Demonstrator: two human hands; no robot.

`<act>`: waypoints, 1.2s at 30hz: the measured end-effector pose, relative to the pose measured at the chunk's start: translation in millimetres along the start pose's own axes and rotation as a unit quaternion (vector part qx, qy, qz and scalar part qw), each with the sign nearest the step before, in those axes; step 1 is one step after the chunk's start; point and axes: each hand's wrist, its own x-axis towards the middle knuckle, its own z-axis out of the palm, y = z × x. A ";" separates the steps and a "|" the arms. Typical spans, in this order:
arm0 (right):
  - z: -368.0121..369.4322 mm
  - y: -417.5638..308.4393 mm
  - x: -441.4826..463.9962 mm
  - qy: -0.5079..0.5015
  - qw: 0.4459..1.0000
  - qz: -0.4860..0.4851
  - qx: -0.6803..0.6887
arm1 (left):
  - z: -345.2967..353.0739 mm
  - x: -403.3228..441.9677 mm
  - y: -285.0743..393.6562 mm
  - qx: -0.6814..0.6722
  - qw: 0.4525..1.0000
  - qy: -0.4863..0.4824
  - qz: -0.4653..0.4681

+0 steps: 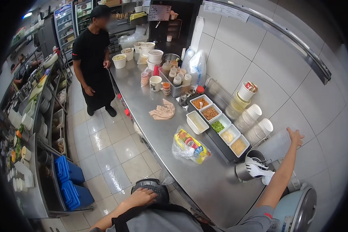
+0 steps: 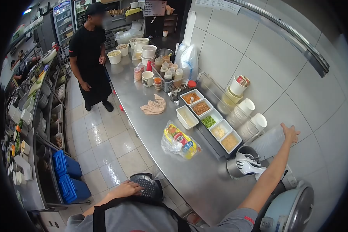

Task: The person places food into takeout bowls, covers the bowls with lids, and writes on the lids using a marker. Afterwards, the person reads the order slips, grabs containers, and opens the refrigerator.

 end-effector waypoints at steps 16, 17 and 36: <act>-121.4 -54.7 -86.0 0.300 0.936 -0.176 0.057 | -46.1 12.5 1.8 0.006 0.997 0.071 0.039; -137.1 -62.4 -105.1 0.298 0.922 -0.222 0.106 | -56.4 18.2 0.4 0.000 0.992 0.115 0.055; -34.2 -162.2 -552.6 -0.318 0.468 -0.517 0.642 | -151.9 -32.1 43.0 -0.319 0.813 0.461 0.158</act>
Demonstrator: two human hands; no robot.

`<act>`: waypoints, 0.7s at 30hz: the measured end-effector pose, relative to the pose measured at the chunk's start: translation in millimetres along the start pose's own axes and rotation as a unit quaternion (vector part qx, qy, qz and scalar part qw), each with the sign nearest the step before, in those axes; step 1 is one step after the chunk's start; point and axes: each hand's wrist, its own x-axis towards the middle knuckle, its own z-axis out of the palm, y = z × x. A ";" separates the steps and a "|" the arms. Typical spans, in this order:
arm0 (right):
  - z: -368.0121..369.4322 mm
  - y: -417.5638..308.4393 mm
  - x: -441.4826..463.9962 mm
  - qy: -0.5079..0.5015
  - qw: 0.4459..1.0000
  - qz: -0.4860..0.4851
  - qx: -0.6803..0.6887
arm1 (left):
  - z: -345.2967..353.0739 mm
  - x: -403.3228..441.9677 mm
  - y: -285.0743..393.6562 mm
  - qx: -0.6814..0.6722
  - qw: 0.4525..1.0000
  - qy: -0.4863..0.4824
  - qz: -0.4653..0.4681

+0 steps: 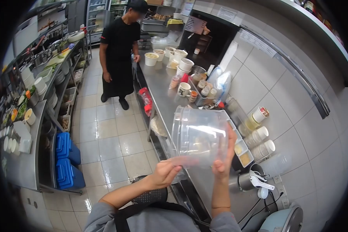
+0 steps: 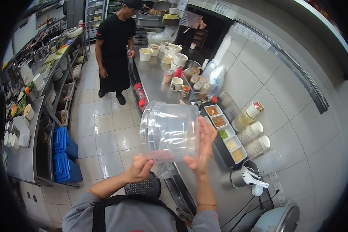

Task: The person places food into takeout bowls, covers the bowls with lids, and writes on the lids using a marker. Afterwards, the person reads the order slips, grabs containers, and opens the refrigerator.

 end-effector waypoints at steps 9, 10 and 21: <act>186.0 35.3 -122.3 -0.023 0.995 0.075 -0.060 | -118.0 -173.2 53.8 0.005 0.946 0.209 -0.247; 210.0 35.4 -133.7 -0.017 0.995 0.069 -0.068 | -130.6 -188.9 58.6 -0.072 0.926 0.267 -0.257; 409.1 -1.3 -173.8 -0.137 0.900 0.276 0.309 | -317.0 -354.3 151.3 -0.039 0.783 0.577 -0.231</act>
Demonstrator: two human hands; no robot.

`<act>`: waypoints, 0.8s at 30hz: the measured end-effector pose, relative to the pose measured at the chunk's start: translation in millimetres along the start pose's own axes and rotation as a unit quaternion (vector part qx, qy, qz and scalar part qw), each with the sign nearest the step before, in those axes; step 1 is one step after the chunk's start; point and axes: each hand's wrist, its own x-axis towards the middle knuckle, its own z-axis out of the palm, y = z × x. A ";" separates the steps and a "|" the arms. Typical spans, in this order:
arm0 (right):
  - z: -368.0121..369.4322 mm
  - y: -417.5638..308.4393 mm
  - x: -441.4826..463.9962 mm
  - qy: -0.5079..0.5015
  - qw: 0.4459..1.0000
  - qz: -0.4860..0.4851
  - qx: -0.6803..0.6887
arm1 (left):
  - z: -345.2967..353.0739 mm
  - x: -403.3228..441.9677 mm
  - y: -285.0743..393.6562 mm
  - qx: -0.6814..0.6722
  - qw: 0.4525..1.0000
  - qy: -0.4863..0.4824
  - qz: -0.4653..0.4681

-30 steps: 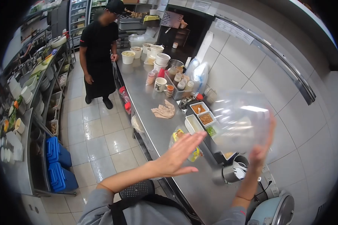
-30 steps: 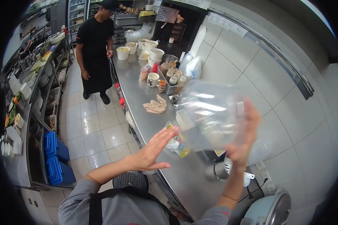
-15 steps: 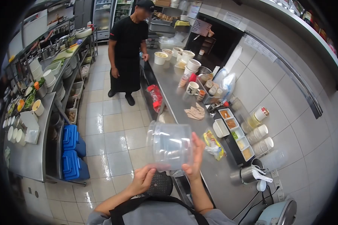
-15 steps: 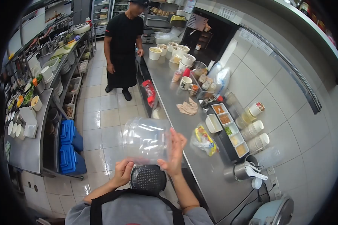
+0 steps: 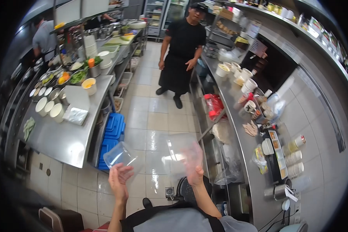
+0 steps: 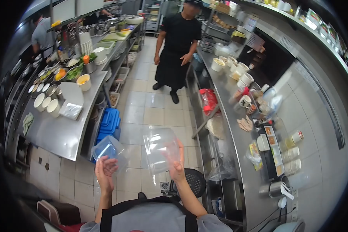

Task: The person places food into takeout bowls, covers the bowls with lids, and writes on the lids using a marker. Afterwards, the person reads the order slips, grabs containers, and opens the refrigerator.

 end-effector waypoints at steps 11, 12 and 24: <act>113.0 101.4 -21.4 -0.268 0.844 0.375 0.275 | -68.4 1.3 24.4 0.124 0.988 0.088 0.040; 117.6 106.1 -14.8 -0.299 0.839 0.379 0.250 | -78.7 4.0 21.4 0.133 0.985 0.093 0.052; -136.4 292.9 113.0 -0.011 0.852 0.390 -0.348 | -256.8 187.4 86.8 0.750 0.594 0.291 0.013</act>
